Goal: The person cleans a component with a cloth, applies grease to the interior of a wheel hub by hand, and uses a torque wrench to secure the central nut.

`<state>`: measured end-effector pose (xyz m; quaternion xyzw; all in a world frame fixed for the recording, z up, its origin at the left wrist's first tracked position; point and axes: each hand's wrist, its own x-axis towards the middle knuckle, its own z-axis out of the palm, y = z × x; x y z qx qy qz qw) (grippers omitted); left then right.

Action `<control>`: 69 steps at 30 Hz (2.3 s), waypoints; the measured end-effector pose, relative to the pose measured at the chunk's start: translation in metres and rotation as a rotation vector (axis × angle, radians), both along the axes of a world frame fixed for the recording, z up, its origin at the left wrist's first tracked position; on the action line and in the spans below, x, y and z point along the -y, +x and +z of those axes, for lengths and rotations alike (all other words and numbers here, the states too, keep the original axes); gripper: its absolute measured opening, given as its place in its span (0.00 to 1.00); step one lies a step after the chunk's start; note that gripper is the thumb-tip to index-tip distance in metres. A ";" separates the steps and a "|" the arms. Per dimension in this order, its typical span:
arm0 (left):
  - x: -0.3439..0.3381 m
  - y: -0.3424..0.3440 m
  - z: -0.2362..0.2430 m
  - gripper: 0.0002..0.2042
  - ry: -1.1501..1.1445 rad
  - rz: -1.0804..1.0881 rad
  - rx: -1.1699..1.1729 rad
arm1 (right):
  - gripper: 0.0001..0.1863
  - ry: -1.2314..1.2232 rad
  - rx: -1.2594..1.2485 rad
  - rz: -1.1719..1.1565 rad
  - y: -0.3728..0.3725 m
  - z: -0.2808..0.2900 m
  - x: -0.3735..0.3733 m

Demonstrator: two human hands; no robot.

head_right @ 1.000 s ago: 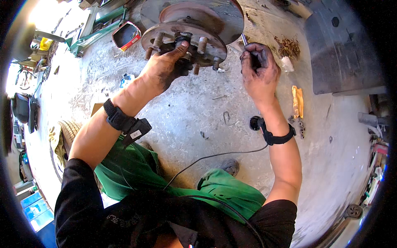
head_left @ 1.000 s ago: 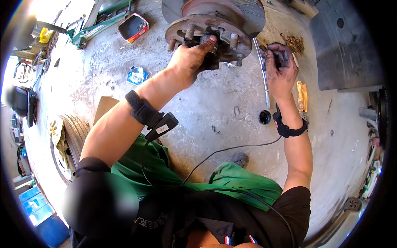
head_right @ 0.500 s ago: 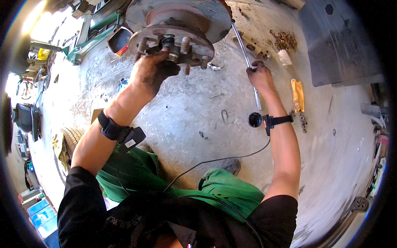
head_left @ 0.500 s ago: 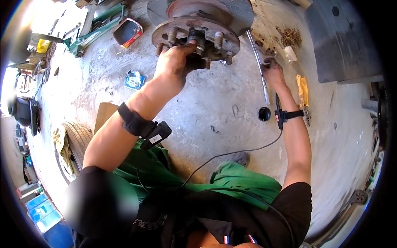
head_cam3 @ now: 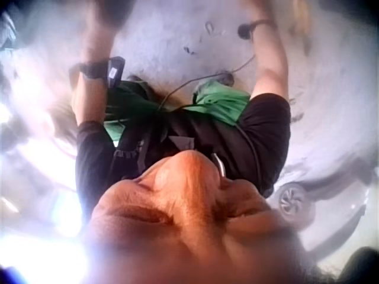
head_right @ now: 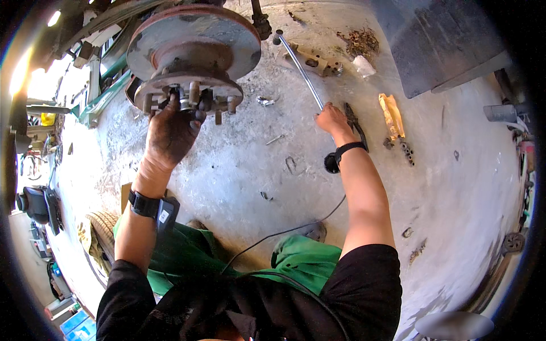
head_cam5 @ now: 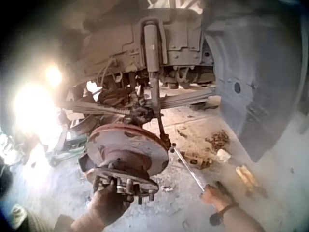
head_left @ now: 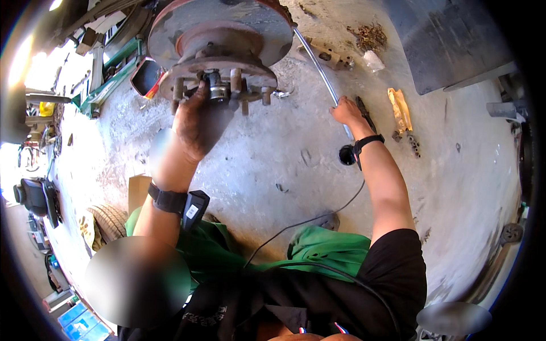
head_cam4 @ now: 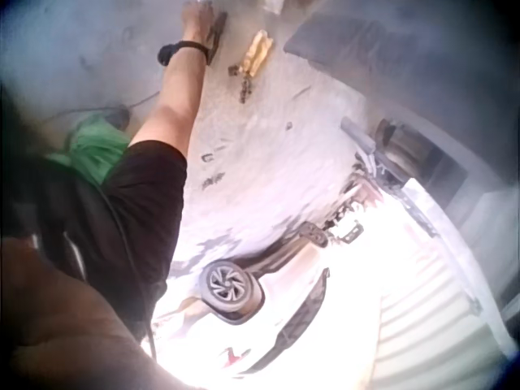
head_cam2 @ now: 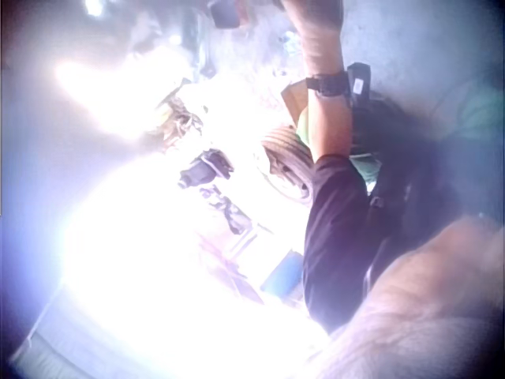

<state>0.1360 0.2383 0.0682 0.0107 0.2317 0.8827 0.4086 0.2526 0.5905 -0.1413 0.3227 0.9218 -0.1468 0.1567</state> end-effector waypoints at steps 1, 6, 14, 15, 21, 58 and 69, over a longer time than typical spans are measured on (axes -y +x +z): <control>0.008 -0.003 0.005 0.25 0.016 0.030 0.000 | 0.30 -0.046 -0.028 -0.021 -0.013 0.004 0.009; -0.013 0.008 -0.008 0.14 -0.641 0.384 -0.266 | 0.28 -0.075 -0.180 -0.028 -0.028 -0.032 0.004; -0.007 0.003 -0.007 0.23 -0.736 0.362 -0.342 | 0.31 -0.048 -0.345 -0.413 -0.038 -0.026 -0.004; -0.004 0.000 -0.007 0.23 -0.731 0.363 -0.348 | 0.31 -0.047 -0.352 -0.414 -0.040 -0.023 -0.001; -0.003 0.007 0.001 0.30 -0.652 -0.083 -0.107 | 0.26 -0.119 -0.494 -0.404 0.011 -0.013 -0.025; -0.055 0.092 -0.034 0.20 -0.902 -0.273 -1.614 | 0.13 -0.822 -0.372 0.410 0.101 0.153 0.130; 0.031 0.033 -0.158 0.28 -1.529 -0.678 -1.369 | 0.05 -0.735 -0.860 -0.170 0.129 0.175 0.078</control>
